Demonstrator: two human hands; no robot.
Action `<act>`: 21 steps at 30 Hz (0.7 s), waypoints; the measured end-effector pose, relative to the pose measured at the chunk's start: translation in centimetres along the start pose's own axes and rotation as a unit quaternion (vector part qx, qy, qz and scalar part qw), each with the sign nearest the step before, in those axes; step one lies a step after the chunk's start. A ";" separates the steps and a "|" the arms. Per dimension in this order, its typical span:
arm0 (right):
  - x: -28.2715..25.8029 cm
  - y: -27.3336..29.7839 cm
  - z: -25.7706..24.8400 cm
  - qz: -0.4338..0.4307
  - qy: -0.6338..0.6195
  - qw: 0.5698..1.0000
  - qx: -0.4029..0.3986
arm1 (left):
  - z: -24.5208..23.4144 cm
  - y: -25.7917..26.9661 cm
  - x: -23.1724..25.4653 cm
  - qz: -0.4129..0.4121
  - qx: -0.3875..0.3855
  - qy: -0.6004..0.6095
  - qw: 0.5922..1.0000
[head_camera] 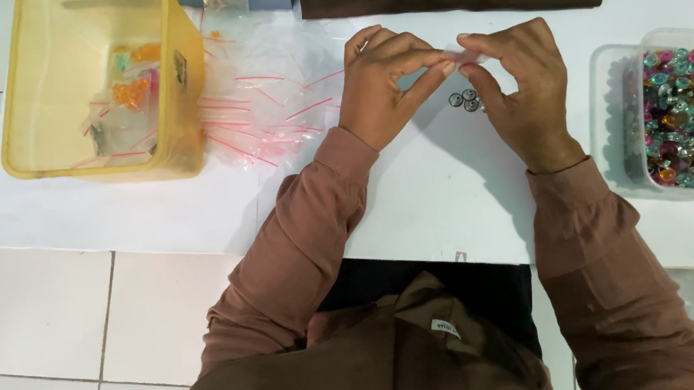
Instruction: Sorting and packaging small beads and metal rings into plastic bags
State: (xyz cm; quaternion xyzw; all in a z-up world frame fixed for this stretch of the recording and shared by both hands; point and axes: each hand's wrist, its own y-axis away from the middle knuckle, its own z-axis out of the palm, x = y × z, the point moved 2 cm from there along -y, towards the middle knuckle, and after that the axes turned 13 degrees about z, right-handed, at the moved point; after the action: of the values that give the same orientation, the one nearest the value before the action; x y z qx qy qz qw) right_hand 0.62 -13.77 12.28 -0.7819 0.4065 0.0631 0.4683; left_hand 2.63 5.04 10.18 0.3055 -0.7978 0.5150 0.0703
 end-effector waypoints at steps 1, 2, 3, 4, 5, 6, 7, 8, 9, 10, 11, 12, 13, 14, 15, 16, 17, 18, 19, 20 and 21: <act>-0.2 -0.1 0.0 0.000 -0.001 1.000 -0.002 | -0.1 0.0 -0.1 -0.002 0.000 -0.001 1.000; -0.4 -0.1 0.0 0.001 -0.008 1.000 0.003 | -0.2 -0.1 -0.2 0.001 0.003 -0.007 1.000; -0.7 -0.1 -0.1 0.001 -0.014 1.000 0.007 | -0.2 -0.1 -0.3 0.005 0.006 -0.013 1.000; -0.9 -0.1 -0.1 0.002 -0.015 1.000 0.005 | -0.3 -0.1 -0.3 0.003 0.006 -0.014 1.000; -1.2 -0.2 -0.2 -0.001 -0.017 1.000 0.009 | -0.5 -0.2 -0.3 0.001 0.016 -0.012 1.000; -1.4 -0.2 -0.3 -0.005 -0.019 1.000 0.014 | -0.6 -0.3 -0.3 -0.001 0.027 -0.011 1.000; -1.3 -0.2 -0.2 -0.004 -0.019 1.000 0.013 | -0.5 -0.2 -0.3 -0.002 0.026 -0.011 1.000; -1.3 -0.1 -0.2 -0.010 -0.017 1.000 0.019 | -0.5 -0.1 -0.4 -0.007 0.039 -0.009 0.999; -1.3 -0.1 -0.2 -0.018 -0.016 0.999 0.026 | -0.5 -0.2 -0.5 -0.011 0.051 -0.008 0.999; -1.2 -0.1 -0.1 -0.017 -0.015 0.999 0.026 | -0.5 -0.2 -0.4 -0.010 0.051 -0.007 0.999; -1.2 0.0 0.0 -0.028 -0.006 0.999 0.024 | -0.6 -0.3 -0.3 -0.019 0.055 0.005 0.998; -1.1 0.0 0.0 -0.038 0.003 0.999 0.022 | -0.7 -0.3 -0.2 -0.028 0.060 0.017 0.998; -1.2 0.0 0.0 -0.038 0.004 0.999 0.023 | -0.8 -0.3 -0.1 -0.027 0.059 0.017 0.998; -1.2 0.0 0.0 -0.051 0.001 0.998 0.023 | -0.8 -0.4 0.0 -0.022 0.052 0.021 0.998; -1.3 0.0 0.0 -0.064 -0.002 0.998 0.023 | -0.9 -0.4 0.1 -0.018 0.044 0.026 0.999; -1.5 -0.1 -0.1 -0.063 -0.002 0.998 0.023 | -0.9 -0.4 0.3 -0.018 0.043 0.027 0.999; -1.6 -0.2 -0.1 -0.074 0.006 0.997 0.015 | -0.9 -0.4 0.3 -0.044 0.024 0.040 0.998; -1.8 -0.3 -0.1 -0.085 0.014 0.996 0.007 | -0.8 -0.3 0.4 -0.070 0.005 0.053 0.996; -1.7 -0.3 -0.2 -0.085 0.013 0.996 0.006 | -0.6 -0.2 0.1 -0.070 0.005 0.052 0.996; -1.6 -0.2 -0.2 -0.083 0.031 0.996 0.005 | -0.4 -0.1 -0.1 -0.068 -0.008 0.054 0.996; -1.5 0.0 -0.2 -0.080 0.050 0.996 0.003 | -0.1 0.0 -0.3 -0.066 -0.020 0.057 0.996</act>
State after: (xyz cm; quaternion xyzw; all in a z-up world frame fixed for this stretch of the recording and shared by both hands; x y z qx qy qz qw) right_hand -0.43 -13.04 13.12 -0.8128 0.3656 -0.0147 0.4533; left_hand 2.87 5.27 10.04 0.3259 -0.7808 0.5097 0.1559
